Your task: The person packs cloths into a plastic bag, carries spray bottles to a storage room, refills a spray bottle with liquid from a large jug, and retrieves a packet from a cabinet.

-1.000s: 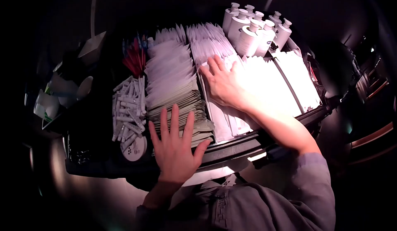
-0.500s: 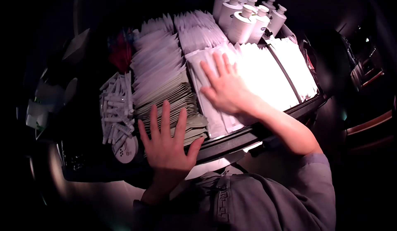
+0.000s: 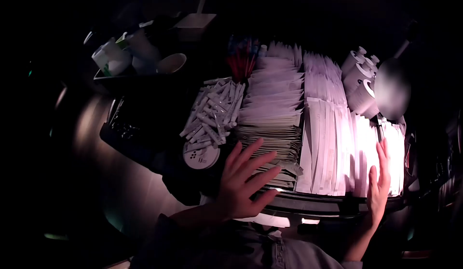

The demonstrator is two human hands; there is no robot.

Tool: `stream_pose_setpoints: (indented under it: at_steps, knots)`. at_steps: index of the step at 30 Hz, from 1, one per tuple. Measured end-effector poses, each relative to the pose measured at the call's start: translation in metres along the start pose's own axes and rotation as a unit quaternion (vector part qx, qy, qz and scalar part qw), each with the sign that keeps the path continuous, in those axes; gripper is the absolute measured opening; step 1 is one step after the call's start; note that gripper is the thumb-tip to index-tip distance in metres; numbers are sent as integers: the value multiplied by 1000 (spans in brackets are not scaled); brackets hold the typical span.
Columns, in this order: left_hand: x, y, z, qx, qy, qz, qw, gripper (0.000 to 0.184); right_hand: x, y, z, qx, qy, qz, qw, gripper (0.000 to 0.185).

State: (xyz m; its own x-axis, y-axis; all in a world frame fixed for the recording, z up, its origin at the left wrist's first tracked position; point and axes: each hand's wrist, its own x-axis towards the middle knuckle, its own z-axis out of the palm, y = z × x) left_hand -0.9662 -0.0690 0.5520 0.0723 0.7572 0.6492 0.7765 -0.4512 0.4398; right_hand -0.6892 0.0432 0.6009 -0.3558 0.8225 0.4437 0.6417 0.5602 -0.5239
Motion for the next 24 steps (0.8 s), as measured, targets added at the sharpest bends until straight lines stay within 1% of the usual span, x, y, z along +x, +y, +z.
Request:
stream_pose_setpoints:
  at_steps: [2, 4, 5, 7, 8, 9, 10, 11, 12, 13, 14, 15, 16, 17, 18, 20, 21, 22, 23, 24]
  knots:
    - [-1, 4, -9, -6, 16, -8, 1000, 44, -17, 11, -7, 27, 55, 41, 997, 40]
    - [-2, 1, -17, 24, 76, -14, 997, 34, -32, 21, -15, 68, 95, 72, 991, 39]
    - [4, -4, -20, 61, 111, 2, 992, 34, -41, 37, -26, 9, 90, 68, 994, 38]
    - [25, -17, -29, 112, 147, -17, 983, 35, -55, 48, -42, 38, 123, 54, 990, 37]
    - [43, -21, -33, 108, 157, -38, 981, 33, -65, 55, -51, 53, 139, 56, 987, 36]
    - [65, -27, -36, 112, 141, -58, 982, 31, -76, 66, -61, 60, 146, 46, 986, 36]
    - [86, -38, -37, 115, 130, -54, 983, 32, -84, 70, -70, 78, 161, 59, 982, 34]
    - [108, -62, -36, 175, 94, -42, 979, 33, -91, 74, -77, 65, 165, 51, 983, 34]
    - [125, -80, -32, 189, 64, -89, 976, 33, -100, 78, -86, 40, 185, 56, 980, 33]
    - [140, -84, -19, 148, 57, -143, 977, 33, -117, 83, -103, -2, 190, 79, 979, 33]
    - [149, -69, -4, 138, 59, -120, 981, 28, -137, 89, -116, -15, 206, 103, 973, 33]
    - [152, -36, 14, 119, 70, -66, 988, 23, -156, 97, -130, -27, 221, 127, 966, 33]
    - [149, 1, 28, 97, 83, -13, 992, 19, -182, 107, -144, -10, 243, 143, 959, 34]
    - [143, 40, 43, 65, 87, 34, 993, 16, -209, 122, -159, -30, 260, 160, 952, 33]
    - [134, 77, 57, 29, 87, 78, 993, 15, -240, 142, -173, -49, 273, 173, 945, 32]
    - [113, 140, 85, -44, 66, 145, 986, 18, -300, 181, -199, -72, 298, 208, 929, 29]
    - [103, 158, 106, -56, 47, 211, 975, 18, -327, 195, -213, -46, 333, 233, 913, 27]
    - [93, 154, 116, -148, 5, 190, 971, 19, -349, 195, -221, -9, 367, 255, 895, 25]
    - [87, 154, 131, -90, -22, 204, 975, 18, -363, 198, -232, 27, 395, 277, 875, 24]
    - [79, 179, 163, -166, -60, 186, 967, 20, -384, 207, -246, 26, 410, 294, 863, 24]
